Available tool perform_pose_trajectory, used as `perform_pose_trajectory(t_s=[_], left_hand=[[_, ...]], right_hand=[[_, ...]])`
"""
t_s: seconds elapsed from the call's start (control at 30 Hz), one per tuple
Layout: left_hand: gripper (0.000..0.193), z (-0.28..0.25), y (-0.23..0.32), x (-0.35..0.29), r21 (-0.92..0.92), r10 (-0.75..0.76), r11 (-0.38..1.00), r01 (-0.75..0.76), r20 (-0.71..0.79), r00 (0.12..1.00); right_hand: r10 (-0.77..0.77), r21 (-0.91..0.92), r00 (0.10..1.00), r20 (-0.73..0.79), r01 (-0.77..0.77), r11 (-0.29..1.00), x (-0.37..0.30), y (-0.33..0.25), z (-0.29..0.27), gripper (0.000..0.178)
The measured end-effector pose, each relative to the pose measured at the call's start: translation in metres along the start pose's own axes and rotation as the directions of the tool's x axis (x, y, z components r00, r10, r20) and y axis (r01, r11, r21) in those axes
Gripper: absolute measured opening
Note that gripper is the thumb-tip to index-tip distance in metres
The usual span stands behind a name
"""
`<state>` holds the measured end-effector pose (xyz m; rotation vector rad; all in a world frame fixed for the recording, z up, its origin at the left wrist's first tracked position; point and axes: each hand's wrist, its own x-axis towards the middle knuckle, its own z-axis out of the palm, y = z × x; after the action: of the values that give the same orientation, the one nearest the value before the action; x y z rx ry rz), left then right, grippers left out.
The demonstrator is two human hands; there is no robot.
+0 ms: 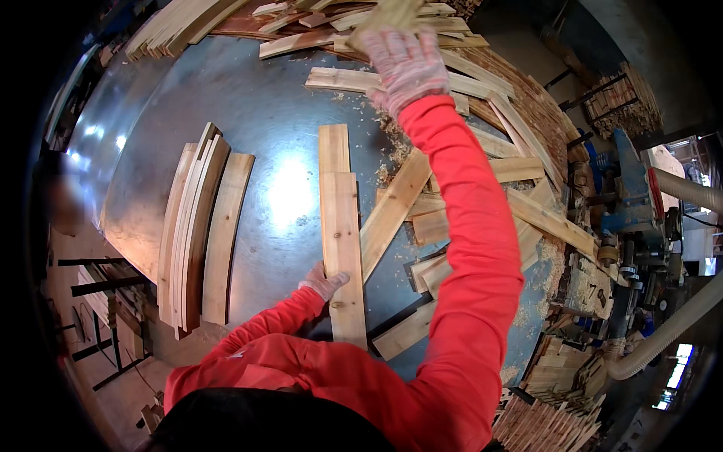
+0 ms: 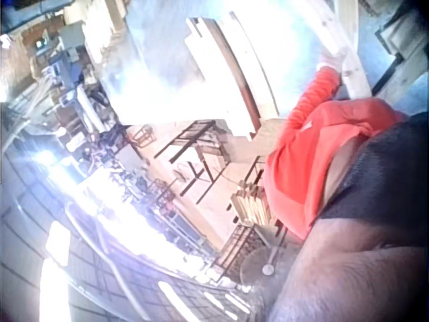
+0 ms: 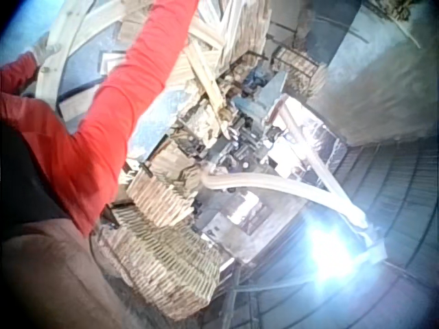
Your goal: The person repeatedly picks up wooden planks from a pile on a metal table, briefly inspects them, and places them into a separate stack. The person handles the planks one at a time or in small groups, moving them from a disorganized pile to a more organized stack.
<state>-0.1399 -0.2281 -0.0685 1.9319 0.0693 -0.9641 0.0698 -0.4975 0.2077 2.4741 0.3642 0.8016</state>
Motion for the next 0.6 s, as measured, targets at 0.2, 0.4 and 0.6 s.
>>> perform_pose_trajectory(t_s=[0.2,0.4,0.6], left_hand=[[0.063,-0.010,-0.013,0.019,-0.345,-0.028,0.932,0.111,0.235,0.972],[0.066,-0.003,-0.070,0.072,-0.008,0.071,0.997,-0.071,0.025,0.997],[0.047,-0.029,0.018,0.016,-0.346,0.021,0.938,0.021,0.117,0.993]], right_hand=[[0.436,0.555,0.709,0.554,-0.705,0.442,-0.201,-0.139,0.043,0.080],[0.213,0.374,0.411,0.886,-0.907,0.196,-0.249,-0.289,-0.085,0.116],[0.147,0.400,0.392,0.908,-0.712,-0.577,-0.283,-0.281,-0.078,0.104]])
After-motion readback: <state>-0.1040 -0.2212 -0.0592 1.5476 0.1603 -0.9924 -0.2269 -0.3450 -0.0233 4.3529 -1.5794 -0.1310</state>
